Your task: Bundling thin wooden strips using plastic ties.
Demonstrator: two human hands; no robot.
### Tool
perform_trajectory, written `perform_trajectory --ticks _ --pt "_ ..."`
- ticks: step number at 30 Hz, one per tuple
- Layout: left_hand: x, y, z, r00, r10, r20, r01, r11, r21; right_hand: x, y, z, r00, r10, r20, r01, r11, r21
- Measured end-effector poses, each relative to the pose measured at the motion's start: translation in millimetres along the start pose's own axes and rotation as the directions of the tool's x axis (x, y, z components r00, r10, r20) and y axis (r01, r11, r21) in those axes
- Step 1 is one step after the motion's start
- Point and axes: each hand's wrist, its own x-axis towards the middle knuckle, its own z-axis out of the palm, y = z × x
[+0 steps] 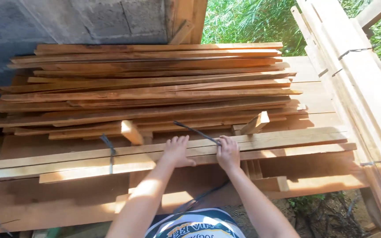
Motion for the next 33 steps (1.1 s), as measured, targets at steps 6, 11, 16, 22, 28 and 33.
perform_trajectory --ticks 6,11,16,22,28,33 --pt "15.5 29.5 56.6 0.984 0.018 -0.179 0.016 0.982 0.189 -1.6 9.2 1.8 0.986 -0.018 0.163 0.018 1.000 -0.001" --pt "32.2 5.0 86.5 0.945 0.088 -0.315 -0.001 0.964 0.266 8.5 5.3 17.0 0.989 0.006 0.150 -0.003 1.000 -0.019" --pt "45.6 6.6 96.6 0.834 0.184 -0.521 0.004 0.941 0.339 14.1 13.1 11.2 0.994 -0.004 0.107 0.011 0.998 -0.066" --pt "37.8 12.2 70.2 0.837 0.168 -0.520 -0.057 0.973 0.224 8.8 4.7 -21.1 0.969 0.240 -0.053 -0.182 0.846 0.500" --pt "73.4 39.2 48.2 0.874 0.000 -0.486 -0.049 0.995 -0.088 -60.9 11.7 -23.8 0.394 0.807 0.439 -0.672 -0.073 0.737" --pt "119.0 89.4 40.5 0.988 -0.009 -0.152 -0.015 0.987 -0.158 -23.7 1.7 -54.2 0.080 0.617 0.783 -0.866 -0.346 0.361"
